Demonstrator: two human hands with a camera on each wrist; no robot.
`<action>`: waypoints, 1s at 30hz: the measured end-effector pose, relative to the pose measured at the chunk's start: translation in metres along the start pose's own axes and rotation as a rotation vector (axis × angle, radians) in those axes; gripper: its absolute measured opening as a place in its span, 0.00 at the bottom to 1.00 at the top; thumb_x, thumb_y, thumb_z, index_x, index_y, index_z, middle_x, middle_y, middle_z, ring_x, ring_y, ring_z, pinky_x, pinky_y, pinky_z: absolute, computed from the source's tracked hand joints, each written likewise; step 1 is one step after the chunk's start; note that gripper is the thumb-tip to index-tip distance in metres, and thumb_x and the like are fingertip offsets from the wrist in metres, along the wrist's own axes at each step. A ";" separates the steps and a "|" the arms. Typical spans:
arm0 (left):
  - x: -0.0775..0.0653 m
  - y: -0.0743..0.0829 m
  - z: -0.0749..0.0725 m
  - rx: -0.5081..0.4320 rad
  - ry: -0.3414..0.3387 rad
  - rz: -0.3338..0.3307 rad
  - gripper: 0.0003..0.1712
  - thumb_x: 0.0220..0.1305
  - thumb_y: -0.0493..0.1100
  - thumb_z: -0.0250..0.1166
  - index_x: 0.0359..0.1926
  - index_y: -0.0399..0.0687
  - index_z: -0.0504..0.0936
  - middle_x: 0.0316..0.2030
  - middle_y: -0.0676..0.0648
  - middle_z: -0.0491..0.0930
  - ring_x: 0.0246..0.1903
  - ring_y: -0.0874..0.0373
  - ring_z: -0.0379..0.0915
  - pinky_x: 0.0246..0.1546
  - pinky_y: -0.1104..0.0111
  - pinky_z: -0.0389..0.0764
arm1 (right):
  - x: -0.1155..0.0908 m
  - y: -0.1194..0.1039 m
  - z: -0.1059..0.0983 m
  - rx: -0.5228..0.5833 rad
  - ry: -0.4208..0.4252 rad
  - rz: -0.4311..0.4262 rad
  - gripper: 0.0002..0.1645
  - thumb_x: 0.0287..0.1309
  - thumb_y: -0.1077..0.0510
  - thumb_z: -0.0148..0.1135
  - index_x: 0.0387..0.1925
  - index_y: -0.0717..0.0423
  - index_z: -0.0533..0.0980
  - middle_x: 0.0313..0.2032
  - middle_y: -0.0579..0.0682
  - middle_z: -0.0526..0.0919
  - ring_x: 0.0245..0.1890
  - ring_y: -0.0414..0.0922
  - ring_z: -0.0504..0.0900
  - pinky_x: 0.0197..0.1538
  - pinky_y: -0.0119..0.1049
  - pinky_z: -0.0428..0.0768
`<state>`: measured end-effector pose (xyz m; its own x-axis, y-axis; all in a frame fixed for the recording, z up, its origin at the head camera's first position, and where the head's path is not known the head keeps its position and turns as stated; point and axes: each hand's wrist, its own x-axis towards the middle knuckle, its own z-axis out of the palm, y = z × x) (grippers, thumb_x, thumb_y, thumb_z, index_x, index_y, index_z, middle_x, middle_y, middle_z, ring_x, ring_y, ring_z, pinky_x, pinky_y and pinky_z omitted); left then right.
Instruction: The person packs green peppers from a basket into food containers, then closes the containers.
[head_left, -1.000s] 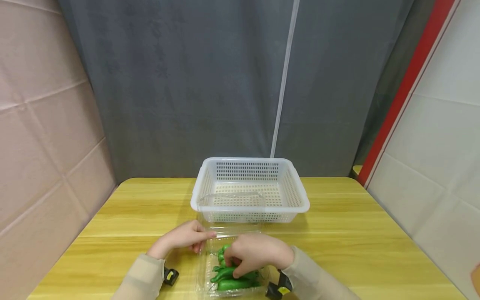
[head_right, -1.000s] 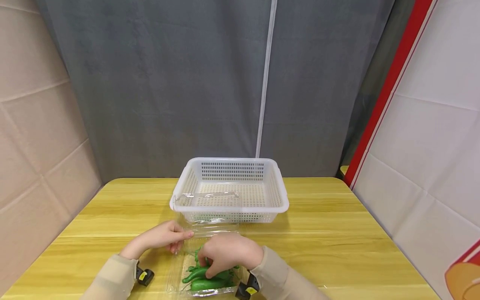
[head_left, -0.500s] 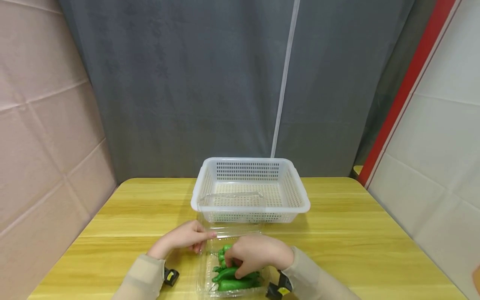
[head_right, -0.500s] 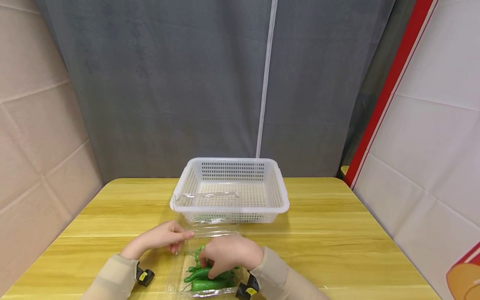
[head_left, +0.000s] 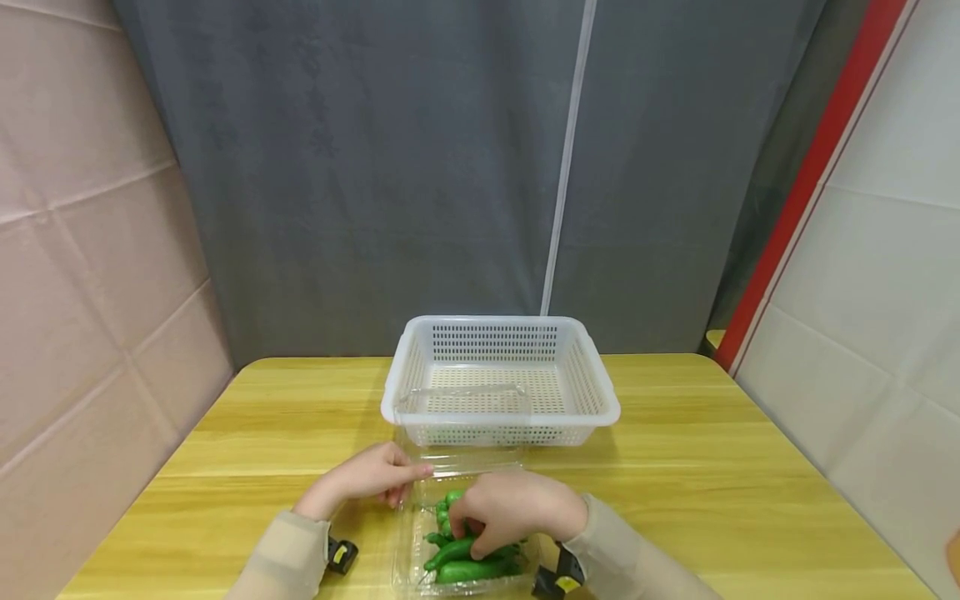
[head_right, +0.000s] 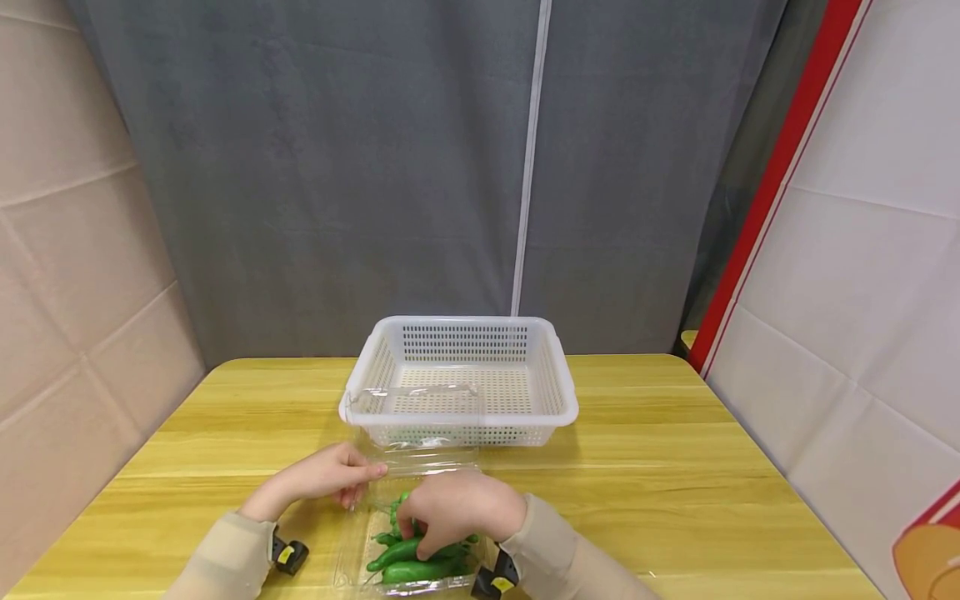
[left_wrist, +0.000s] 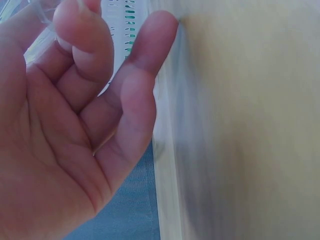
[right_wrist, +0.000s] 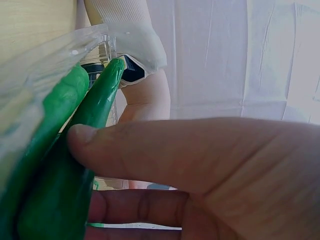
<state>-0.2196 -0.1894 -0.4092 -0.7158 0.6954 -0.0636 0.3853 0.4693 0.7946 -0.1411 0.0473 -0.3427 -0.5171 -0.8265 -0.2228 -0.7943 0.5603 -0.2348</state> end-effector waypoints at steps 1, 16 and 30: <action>0.000 0.000 0.000 0.000 0.001 -0.001 0.31 0.69 0.58 0.58 0.14 0.43 0.79 0.09 0.51 0.74 0.10 0.62 0.63 0.13 0.74 0.64 | 0.000 0.000 0.000 -0.004 0.001 -0.002 0.08 0.50 0.56 0.71 0.32 0.42 0.80 0.18 0.33 0.69 0.19 0.29 0.66 0.25 0.21 0.67; 0.000 0.000 0.001 -0.006 0.007 -0.001 0.31 0.69 0.57 0.58 0.14 0.43 0.79 0.09 0.51 0.74 0.10 0.60 0.64 0.13 0.73 0.65 | -0.001 0.000 0.000 0.012 -0.011 0.009 0.08 0.50 0.57 0.71 0.31 0.42 0.80 0.18 0.34 0.69 0.18 0.30 0.65 0.24 0.21 0.66; 0.000 0.000 0.001 0.003 0.005 -0.005 0.32 0.69 0.58 0.58 0.13 0.42 0.78 0.09 0.51 0.73 0.10 0.61 0.63 0.13 0.74 0.64 | -0.002 0.002 0.000 0.008 -0.015 0.017 0.10 0.50 0.57 0.71 0.35 0.44 0.81 0.19 0.33 0.70 0.19 0.30 0.66 0.25 0.21 0.67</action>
<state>-0.2188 -0.1891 -0.4092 -0.7204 0.6905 -0.0651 0.3832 0.4745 0.7925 -0.1418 0.0498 -0.3425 -0.5254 -0.8160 -0.2411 -0.7829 0.5746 -0.2384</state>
